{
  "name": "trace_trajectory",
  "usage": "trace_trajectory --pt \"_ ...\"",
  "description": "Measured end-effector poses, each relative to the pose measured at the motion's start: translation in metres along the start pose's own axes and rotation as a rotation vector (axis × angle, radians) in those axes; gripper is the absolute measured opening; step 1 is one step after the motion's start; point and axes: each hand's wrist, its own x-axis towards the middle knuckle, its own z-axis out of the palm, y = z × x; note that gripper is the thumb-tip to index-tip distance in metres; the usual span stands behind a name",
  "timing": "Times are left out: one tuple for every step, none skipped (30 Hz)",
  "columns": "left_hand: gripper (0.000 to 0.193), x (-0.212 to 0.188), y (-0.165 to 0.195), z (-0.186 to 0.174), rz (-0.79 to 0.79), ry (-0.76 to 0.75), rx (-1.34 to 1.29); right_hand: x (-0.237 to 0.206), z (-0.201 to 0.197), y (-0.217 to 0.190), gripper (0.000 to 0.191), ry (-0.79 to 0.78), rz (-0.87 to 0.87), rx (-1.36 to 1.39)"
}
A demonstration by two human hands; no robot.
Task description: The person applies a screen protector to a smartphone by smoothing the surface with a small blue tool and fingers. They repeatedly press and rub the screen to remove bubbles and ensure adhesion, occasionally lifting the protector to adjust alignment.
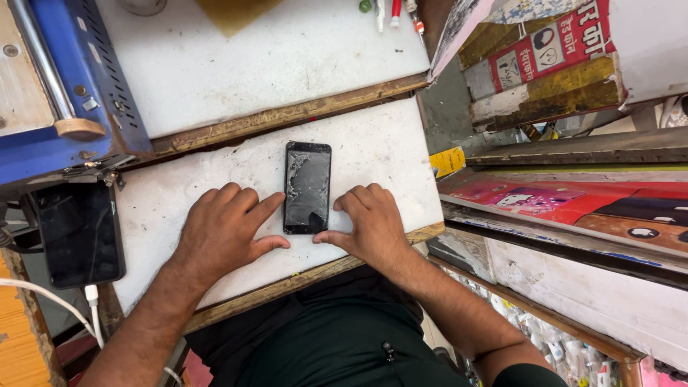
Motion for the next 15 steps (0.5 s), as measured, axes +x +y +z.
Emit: trace_trajectory --pt "0.077 0.000 0.000 0.002 0.005 0.002 0.002 0.000 0.001 0.000 0.064 -0.020 0.009 -0.009" --pt "0.074 0.001 -0.002 0.004 0.006 0.033 -0.001 0.000 0.001 -0.001 0.062 -0.041 0.019 -0.017" --pt "0.072 0.000 -0.002 0.007 0.007 0.061 -0.005 0.001 0.001 -0.001 0.062 -0.053 0.020 -0.016" --pt "0.069 -0.001 -0.003 0.010 0.010 0.090 -0.012 0.001 0.000 -0.002 0.063 -0.068 0.024 -0.017" --pt "0.066 -0.002 -0.003 0.013 0.008 0.104 -0.027 0.002 -0.001 -0.002 0.064 -0.078 0.028 -0.020" --pt "0.063 -0.003 -0.004 0.015 0.010 0.121 -0.041 0.004 -0.002 -0.001 0.065 -0.068 0.017 -0.017" --pt "0.060 -0.005 -0.005 0.017 0.010 0.135 -0.056 0.005 -0.003 -0.001 0.067 -0.060 0.007 -0.013" --pt "0.055 -0.006 -0.005 0.019 -0.001 0.112 -0.070 0.006 -0.005 -0.001 0.069 -0.054 -0.004 -0.008" --pt "0.051 -0.007 -0.005 0.020 -0.011 0.092 -0.080 0.008 -0.006 0.000 0.070 -0.053 -0.011 0.004" --pt "0.047 -0.008 -0.006 0.021 -0.021 0.071 -0.090 0.009 -0.007 0.001 0.070 -0.053 -0.018 0.016" --pt "0.047 -0.008 -0.006 0.021 -0.026 0.065 -0.081 0.010 -0.007 0.002 0.071 -0.051 -0.021 0.028" --pt "0.047 -0.008 -0.006 0.021 -0.026 0.061 -0.070 0.010 -0.007 0.002 0.068 -0.044 -0.028 0.023" --pt "0.047 -0.007 -0.006 0.021 -0.027 0.059 -0.059 0.010 -0.007 0.002 0.065 -0.038 -0.036 0.018" --pt "0.048 -0.006 -0.006 0.021 -0.021 0.085 -0.061 0.009 -0.006 0.002 0.062 -0.039 -0.045 0.015" --pt "0.050 -0.005 -0.006 0.021 -0.018 0.111 -0.065 0.008 -0.005 0.002 0.058 -0.060 -0.028 0.006"
